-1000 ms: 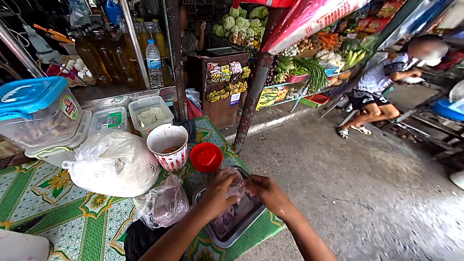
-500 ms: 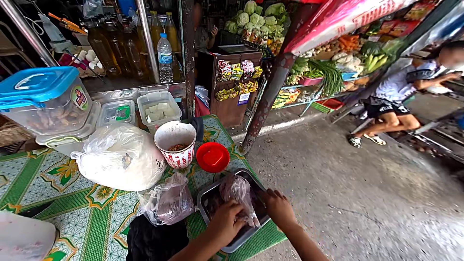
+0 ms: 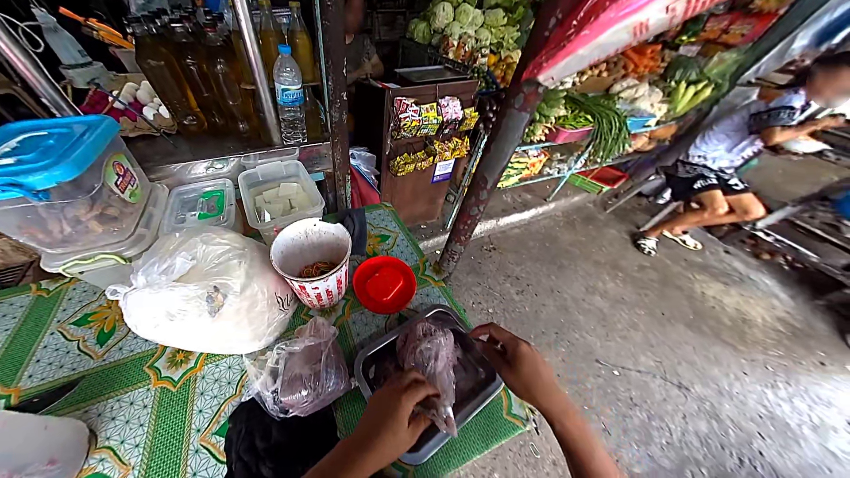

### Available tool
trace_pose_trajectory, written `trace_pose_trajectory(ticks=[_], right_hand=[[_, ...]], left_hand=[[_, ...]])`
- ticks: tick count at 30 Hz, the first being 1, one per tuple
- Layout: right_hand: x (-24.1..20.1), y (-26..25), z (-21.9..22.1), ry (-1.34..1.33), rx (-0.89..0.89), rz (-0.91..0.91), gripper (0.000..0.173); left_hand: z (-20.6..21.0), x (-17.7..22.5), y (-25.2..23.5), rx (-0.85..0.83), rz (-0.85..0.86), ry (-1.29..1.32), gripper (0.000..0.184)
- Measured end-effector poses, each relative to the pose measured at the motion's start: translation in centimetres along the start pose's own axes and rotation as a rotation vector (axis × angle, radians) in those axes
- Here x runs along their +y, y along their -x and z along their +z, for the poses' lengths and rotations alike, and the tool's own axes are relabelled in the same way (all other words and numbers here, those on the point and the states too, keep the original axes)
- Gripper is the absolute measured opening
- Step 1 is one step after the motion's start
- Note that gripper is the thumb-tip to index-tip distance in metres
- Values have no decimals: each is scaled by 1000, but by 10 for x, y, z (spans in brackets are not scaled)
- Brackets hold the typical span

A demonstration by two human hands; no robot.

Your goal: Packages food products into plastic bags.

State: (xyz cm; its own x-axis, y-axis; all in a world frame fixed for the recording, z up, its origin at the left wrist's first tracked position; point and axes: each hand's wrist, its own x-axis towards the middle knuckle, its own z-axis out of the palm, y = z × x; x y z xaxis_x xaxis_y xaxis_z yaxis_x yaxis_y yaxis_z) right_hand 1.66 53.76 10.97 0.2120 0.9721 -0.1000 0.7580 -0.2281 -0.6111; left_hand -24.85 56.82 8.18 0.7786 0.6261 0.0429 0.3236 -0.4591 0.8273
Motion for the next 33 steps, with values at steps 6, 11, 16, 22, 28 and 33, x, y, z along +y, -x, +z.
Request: trace_pose_trajectory(ticks=[6,11,16,22,28,33], right_hand=[[14,-8,28,-87,-132,21,24],[38,7,41,-52,-238,148,25],[37,26,26,-57,-256,200,24],[7,53,-14,-65,-109,134,28],[19,63,-3,-192,17,99,25],[33,83,5,-322,179,84,24]], left_hand=[[-5,-2,3,33,69,-4,29],[-9,-1,6,49,40,-7,26],[-13,-2,3,87,14,9,24],[-26,9,-9,193,8,48,25],[-46,30,-54,176,-211,112,31],[-55,22,-81,174,-307,214,36]])
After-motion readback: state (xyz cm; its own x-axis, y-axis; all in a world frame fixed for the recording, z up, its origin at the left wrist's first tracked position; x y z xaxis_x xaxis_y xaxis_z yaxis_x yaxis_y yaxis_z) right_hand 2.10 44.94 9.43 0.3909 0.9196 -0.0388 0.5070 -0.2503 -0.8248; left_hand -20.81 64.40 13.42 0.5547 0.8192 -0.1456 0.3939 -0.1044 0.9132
